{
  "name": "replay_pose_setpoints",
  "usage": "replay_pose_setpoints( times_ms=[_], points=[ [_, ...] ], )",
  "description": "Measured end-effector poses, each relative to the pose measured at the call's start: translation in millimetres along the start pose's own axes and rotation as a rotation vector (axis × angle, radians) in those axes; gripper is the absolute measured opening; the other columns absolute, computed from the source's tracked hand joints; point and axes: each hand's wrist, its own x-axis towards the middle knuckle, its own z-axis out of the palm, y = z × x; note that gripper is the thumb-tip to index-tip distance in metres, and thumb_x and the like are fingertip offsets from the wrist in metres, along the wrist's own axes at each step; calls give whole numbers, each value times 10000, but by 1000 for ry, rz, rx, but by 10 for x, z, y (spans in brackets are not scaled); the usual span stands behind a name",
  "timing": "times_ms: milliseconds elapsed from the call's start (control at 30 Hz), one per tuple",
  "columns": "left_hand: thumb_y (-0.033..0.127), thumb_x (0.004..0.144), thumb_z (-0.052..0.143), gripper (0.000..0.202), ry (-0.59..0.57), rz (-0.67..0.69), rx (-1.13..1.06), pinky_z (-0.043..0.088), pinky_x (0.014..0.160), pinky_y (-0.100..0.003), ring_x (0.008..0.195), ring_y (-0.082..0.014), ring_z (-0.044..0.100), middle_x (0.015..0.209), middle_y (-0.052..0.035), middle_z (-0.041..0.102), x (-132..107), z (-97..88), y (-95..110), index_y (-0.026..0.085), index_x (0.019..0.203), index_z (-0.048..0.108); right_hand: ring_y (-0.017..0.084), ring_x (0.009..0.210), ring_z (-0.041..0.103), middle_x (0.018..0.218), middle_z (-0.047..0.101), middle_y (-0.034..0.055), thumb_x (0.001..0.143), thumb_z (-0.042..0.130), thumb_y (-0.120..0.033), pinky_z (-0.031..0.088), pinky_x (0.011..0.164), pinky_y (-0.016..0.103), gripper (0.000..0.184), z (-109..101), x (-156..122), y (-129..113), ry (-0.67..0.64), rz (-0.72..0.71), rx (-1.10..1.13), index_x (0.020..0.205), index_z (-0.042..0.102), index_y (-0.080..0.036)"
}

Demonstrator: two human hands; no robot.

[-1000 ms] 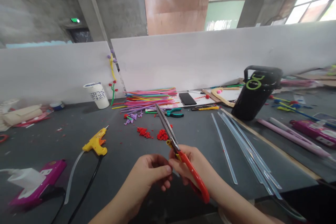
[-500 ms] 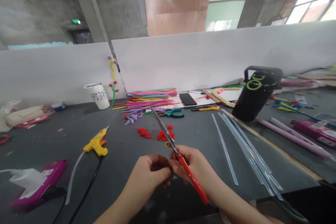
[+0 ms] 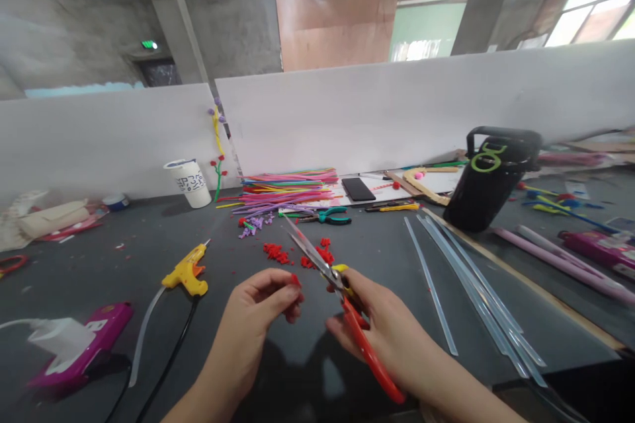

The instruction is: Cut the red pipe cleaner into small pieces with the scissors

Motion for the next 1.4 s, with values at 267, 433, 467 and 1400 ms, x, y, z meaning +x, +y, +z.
replay_pose_setpoints(
  times_ms=[267,433,467,1400],
  points=[
    [183,651,640,51,75,57,-116,416,524,-181,521,-79,520,581,17,597,-63,-32,63,143,637,612,130,488,431,581,492,-17,747,460,-381,257,466,222,184,12,-154,65,30,-120,-377,753,446,-197],
    [182,672,624,24,83,123,-94,408,528,-174,541,-72,502,625,25,590,-79,-31,38,161,672,611,146,513,482,612,535,12,772,420,-395,266,474,233,210,55,-172,87,26,-137,-441,744,459,-190],
    [175,677,618,17,80,138,-88,404,528,-171,541,-69,497,632,27,590,-84,-28,35,163,672,608,149,520,491,622,545,18,774,416,-395,269,477,235,213,62,-172,86,20,-140,-448,741,461,-189],
    [178,686,596,58,95,168,-41,384,532,-181,528,-79,480,579,27,573,-131,-11,61,162,632,612,167,531,521,623,566,30,771,416,-366,284,481,247,188,126,-163,122,-21,-121,-483,725,454,-188]
  ],
)
